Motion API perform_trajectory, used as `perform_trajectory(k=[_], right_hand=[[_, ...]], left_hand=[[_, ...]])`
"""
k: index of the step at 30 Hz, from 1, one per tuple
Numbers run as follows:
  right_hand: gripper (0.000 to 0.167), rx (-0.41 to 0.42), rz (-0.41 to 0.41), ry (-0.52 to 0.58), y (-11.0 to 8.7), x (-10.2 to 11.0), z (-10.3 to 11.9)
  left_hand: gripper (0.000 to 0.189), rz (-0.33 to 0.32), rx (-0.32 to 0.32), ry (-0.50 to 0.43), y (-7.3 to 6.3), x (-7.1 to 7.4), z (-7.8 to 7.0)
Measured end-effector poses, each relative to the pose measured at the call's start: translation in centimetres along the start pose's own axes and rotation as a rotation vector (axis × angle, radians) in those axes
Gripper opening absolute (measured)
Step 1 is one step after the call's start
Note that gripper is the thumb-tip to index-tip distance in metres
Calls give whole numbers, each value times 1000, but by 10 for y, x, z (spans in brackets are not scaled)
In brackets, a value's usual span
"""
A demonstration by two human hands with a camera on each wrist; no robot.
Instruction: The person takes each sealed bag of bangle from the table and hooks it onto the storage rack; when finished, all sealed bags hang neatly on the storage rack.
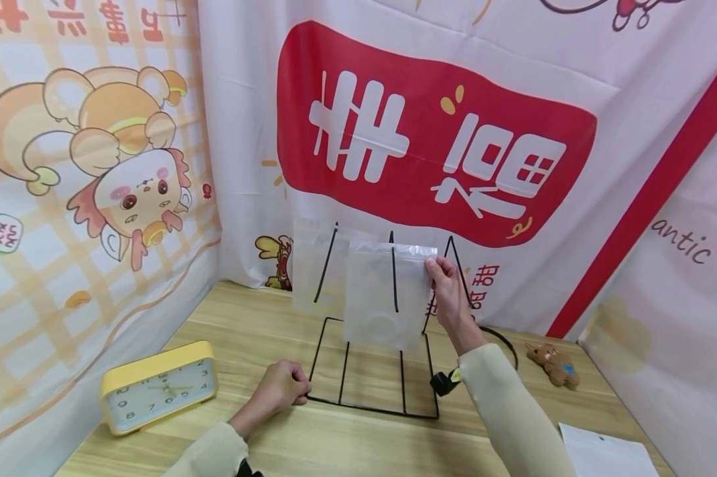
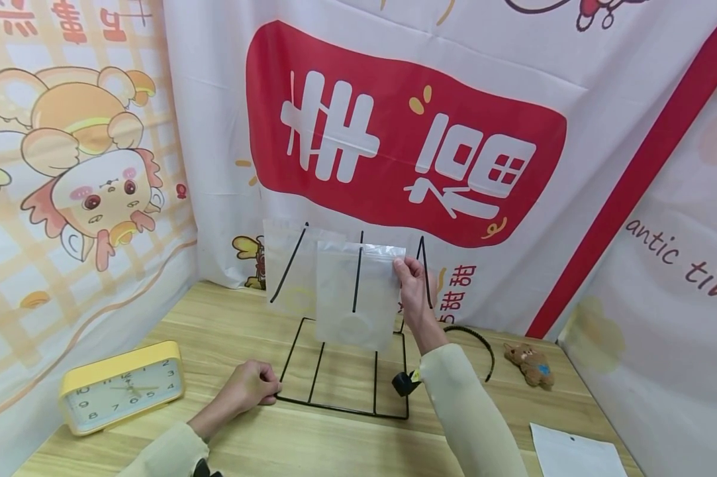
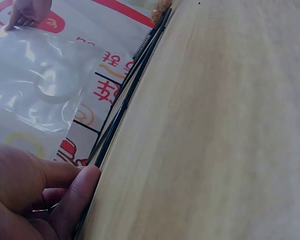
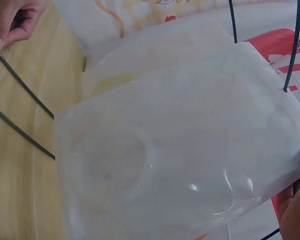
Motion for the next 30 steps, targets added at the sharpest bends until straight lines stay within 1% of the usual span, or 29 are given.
perform_trajectory(k=[6,10,18,23,30], right_hand=[[32,-24,17,-65,7,-3,-1],[32,-13,15,-83,12,-4,-1],[25,-41,-17,-38,18,-8,-3],[25,-43,-15,-49,19,-7,-4],[29,-28,11,-50,20,-7,-5]], left_hand=[[20,3,-6,-2,-1,-1,0],[21,1,-2,-8,-1,0,-1],[21,9,-5,-9,-1,1,-1],[21,9,1,-7,-1,1,-1],[22,1,-11,3,-1,0,0]])
Point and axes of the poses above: each hand's wrist, its own y-axis towards the middle knuckle, its own x-axis out of the back of the hand, z = x × y, the point moved 1 cm from there along y, towards the middle knuckle, and after that the axes turned 5 degrees about -z, right-handed, at the moved point
